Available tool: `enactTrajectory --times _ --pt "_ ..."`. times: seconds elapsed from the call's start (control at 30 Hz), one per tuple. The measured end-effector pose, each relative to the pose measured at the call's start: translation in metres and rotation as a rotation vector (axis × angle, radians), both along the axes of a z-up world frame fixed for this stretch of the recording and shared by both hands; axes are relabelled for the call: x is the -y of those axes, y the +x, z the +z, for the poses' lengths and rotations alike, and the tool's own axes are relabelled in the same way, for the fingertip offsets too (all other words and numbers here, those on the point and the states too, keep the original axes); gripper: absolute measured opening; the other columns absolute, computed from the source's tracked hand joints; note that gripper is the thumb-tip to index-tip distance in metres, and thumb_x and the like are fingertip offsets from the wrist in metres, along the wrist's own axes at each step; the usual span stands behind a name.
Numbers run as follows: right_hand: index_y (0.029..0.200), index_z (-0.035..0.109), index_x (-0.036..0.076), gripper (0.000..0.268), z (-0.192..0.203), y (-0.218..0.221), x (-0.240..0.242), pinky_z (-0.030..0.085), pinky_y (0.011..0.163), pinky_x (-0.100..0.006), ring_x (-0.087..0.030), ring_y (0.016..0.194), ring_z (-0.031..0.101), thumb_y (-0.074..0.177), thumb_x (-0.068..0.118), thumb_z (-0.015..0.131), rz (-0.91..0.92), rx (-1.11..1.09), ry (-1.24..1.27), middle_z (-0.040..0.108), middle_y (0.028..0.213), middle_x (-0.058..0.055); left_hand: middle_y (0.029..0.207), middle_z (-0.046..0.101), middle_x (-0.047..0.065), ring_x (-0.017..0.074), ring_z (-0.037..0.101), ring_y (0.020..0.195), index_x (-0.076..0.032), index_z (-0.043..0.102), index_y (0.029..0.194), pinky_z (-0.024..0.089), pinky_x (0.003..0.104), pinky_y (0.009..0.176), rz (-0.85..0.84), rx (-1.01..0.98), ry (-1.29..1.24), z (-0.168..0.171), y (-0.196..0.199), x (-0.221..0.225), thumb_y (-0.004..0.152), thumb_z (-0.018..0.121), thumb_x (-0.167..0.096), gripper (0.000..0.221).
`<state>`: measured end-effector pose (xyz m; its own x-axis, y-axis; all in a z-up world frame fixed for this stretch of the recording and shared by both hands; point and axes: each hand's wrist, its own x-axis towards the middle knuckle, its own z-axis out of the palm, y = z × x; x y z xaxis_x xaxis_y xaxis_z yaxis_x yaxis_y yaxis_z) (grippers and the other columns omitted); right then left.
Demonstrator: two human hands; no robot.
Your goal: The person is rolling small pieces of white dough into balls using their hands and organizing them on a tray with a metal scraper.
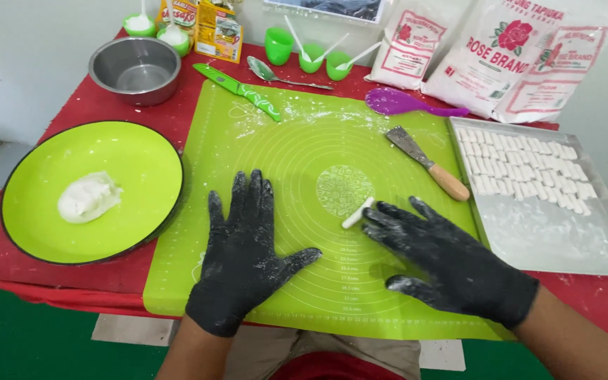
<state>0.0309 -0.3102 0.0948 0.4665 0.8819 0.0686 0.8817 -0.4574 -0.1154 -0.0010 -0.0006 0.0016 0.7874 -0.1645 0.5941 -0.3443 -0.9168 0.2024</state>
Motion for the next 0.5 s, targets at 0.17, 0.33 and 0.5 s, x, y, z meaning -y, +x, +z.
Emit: enactTrajectory --times 0.17,0.33,0.5 --pt "0.163 0.028 0.01 0.081 0.009 -0.003 -0.005 0.015 0.128 -0.044 -0.028 0.16 0.022 0.096 0.041 0.063 -0.207 0.058 0.102 0.027 0.172 -0.009 0.164 0.034 0.028 0.0436 0.03 0.155 0.008 0.033 0.157 0.019 0.069 0.123 0.008 0.02 -0.001 0.002 0.0 0.0 0.084 0.067 -0.078 0.117" --pt "0.165 0.011 0.009 0.085 -0.017 0.044 -0.062 -0.003 0.123 -0.061 -0.038 0.16 -0.005 0.101 0.042 0.057 -0.154 -0.115 0.019 0.0 0.174 -0.017 0.164 0.032 0.029 0.0444 0.029 0.155 0.009 0.032 0.157 0.018 0.07 0.124 -0.002 0.039 0.0 0.002 -0.001 0.0 0.087 0.065 -0.077 0.116" --pt "0.166 0.009 0.01 0.083 -0.035 0.113 -0.14 0.003 0.119 -0.073 -0.042 0.159 -0.009 0.103 0.034 0.057 -0.06 -0.104 0.007 -0.004 0.173 -0.019 0.166 0.029 0.03 0.044 0.026 0.156 0.007 0.028 0.158 0.014 0.069 0.125 0.019 -0.006 -0.008 -0.004 0.0 0.0 0.086 0.062 -0.081 0.119"
